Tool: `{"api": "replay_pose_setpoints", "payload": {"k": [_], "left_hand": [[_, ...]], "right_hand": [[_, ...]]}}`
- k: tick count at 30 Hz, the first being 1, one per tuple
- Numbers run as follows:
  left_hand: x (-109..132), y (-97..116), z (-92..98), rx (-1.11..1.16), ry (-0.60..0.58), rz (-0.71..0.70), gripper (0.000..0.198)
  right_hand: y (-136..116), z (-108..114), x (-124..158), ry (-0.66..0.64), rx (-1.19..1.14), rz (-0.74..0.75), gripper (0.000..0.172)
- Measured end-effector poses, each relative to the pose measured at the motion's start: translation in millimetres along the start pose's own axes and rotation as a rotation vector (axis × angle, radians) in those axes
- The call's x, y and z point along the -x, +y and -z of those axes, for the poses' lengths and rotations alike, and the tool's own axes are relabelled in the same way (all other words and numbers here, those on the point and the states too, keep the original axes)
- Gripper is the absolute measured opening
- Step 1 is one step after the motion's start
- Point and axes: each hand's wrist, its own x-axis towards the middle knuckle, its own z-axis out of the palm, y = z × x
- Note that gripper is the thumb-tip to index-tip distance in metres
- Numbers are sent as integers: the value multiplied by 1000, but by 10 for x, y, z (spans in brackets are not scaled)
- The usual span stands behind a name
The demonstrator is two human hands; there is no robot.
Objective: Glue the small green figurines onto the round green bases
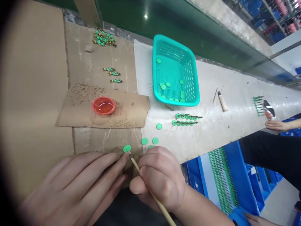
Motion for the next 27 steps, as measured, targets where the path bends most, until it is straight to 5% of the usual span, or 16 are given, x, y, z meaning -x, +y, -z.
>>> {"api": "replay_pose_setpoints", "payload": {"k": [4, 10, 27], "left_hand": [[48, -4, 3, 28, 31, 0, 41], [-10, 8, 36, 34, 47, -1, 40], [-30, 16, 47, 38, 62, 4, 45]], "right_hand": [[21, 9, -62, -58, 16, -17, 23], [47, -2, -68, -65, -2, -17, 13], [29, -6, -107, -115, 15, -68, 22]]}}
